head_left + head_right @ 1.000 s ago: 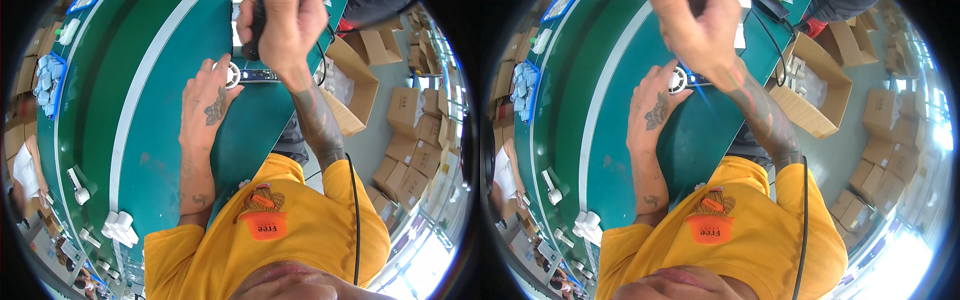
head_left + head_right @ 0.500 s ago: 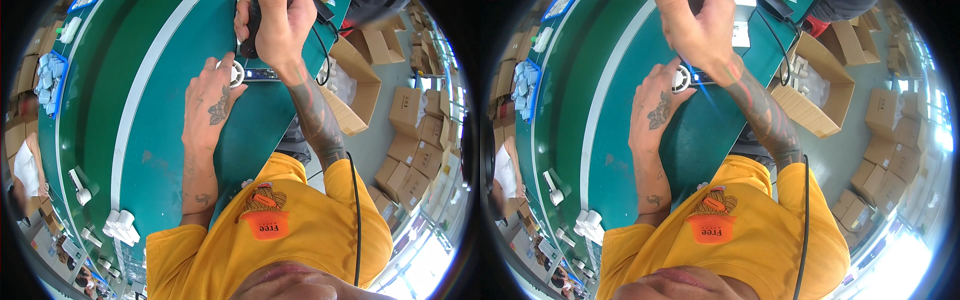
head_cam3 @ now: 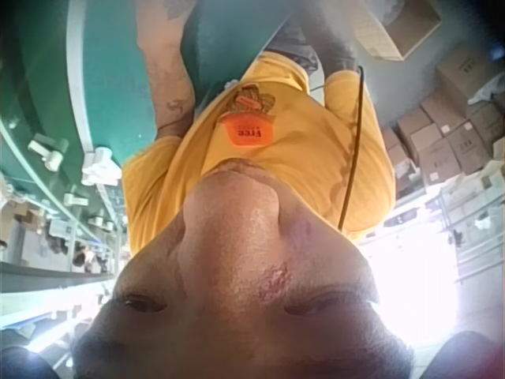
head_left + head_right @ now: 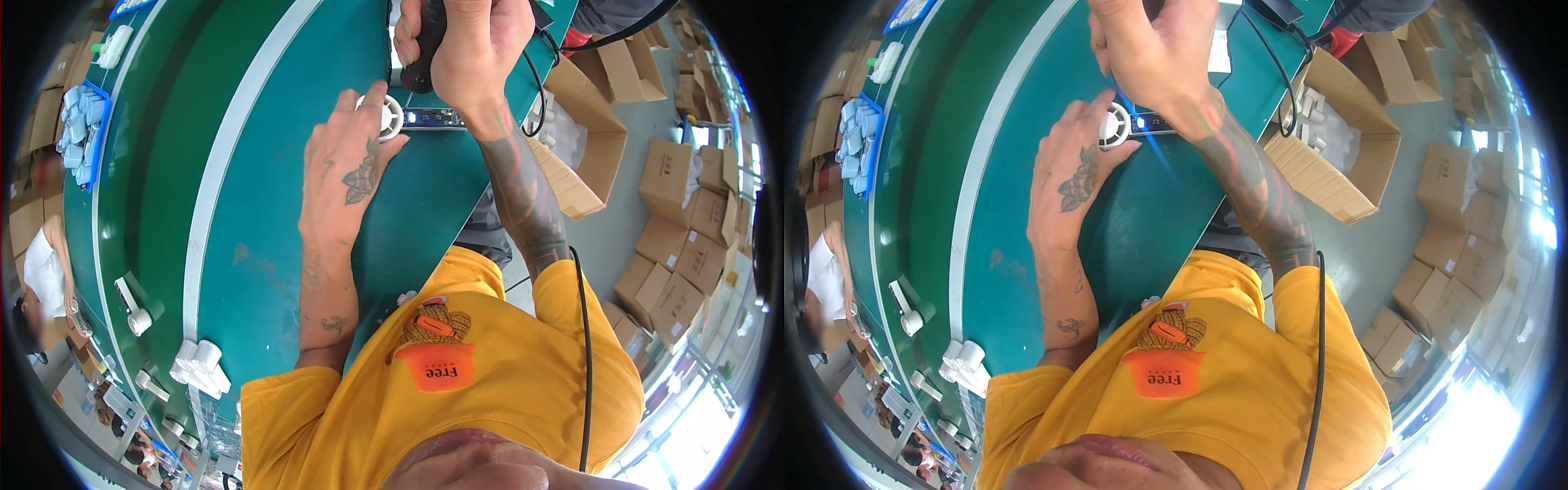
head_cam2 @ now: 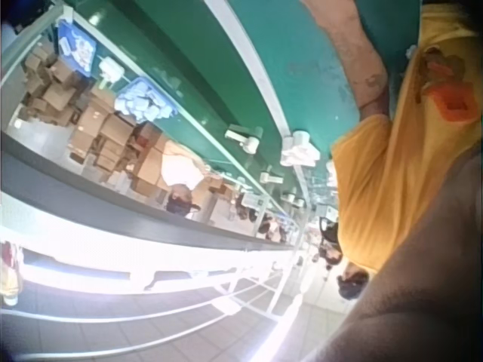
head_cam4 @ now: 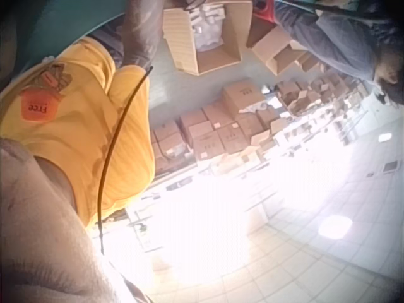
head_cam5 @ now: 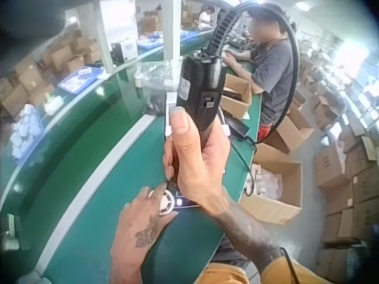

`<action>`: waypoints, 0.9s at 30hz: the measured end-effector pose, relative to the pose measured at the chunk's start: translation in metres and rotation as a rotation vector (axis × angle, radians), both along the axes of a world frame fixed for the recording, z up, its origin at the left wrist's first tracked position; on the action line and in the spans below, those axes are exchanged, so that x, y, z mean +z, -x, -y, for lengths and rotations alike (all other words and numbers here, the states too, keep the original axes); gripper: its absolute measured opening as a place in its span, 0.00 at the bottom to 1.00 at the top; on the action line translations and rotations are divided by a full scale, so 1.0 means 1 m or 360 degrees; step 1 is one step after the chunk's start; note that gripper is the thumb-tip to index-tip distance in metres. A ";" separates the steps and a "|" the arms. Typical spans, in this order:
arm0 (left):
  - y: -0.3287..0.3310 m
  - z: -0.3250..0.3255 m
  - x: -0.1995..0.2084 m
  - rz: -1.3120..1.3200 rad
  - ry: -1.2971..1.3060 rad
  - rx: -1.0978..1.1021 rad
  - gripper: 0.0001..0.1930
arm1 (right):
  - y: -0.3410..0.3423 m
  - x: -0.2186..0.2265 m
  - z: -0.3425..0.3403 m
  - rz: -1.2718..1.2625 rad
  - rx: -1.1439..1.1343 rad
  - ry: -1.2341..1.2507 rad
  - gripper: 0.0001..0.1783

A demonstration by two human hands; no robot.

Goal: Assembling electronic components using an electric screwdriver at a factory workstation.

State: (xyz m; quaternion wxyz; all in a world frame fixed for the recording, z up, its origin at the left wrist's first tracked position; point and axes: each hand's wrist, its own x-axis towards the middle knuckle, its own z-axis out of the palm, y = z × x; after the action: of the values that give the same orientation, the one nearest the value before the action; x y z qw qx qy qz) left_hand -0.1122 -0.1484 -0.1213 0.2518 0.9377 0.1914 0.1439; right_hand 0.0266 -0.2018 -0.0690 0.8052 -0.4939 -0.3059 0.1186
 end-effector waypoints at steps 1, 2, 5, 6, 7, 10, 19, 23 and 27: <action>-0.001 0.000 0.001 -0.0036 -0.0010 0.0001 0.30 | 0.002 0.002 0.000 -0.0065 0.0005 0.0038 0.17; 0.000 0.000 -0.001 -0.0040 -0.0007 0.0001 0.30 | 0.002 0.001 -0.001 -0.0069 0.0005 0.0041 0.17; 0.001 -0.003 -0.004 0.0013 0.0054 -0.0028 0.30 | 0.003 0.000 -0.003 0.0080 0.0041 0.0038 0.17; 0.002 -0.003 -0.003 -0.0004 0.0022 -0.0030 0.30 | 0.004 -0.002 -0.003 0.0076 0.0038 0.0017 0.17; 0.002 -0.003 -0.002 -0.0021 -0.0010 -0.0032 0.30 | 0.006 -0.003 -0.003 0.0072 0.0035 -0.0005 0.16; 0.003 -0.003 -0.008 0.0040 -0.0127 -0.0034 0.29 | 0.009 -0.005 0.000 0.0110 0.0018 0.0004 0.15; -0.002 0.001 0.001 -0.0151 0.0069 0.0104 0.30 | -0.011 0.027 0.013 0.0184 -0.0211 -0.0146 0.21; -0.003 -0.001 -0.001 -0.0066 -0.0022 0.0073 0.31 | -0.045 0.034 0.010 0.0501 -0.0206 -0.0180 0.22; -0.004 0.000 0.004 -0.0174 0.0017 0.0097 0.31 | -0.042 0.023 -0.001 0.0468 -0.0244 -0.0140 0.17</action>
State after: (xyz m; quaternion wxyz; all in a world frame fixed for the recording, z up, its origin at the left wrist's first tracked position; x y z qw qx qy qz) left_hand -0.1082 -0.1484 -0.1176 0.2416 0.9365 0.2341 0.0989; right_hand 0.0690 -0.2011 -0.0458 0.7792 -0.4922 -0.3868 -0.0303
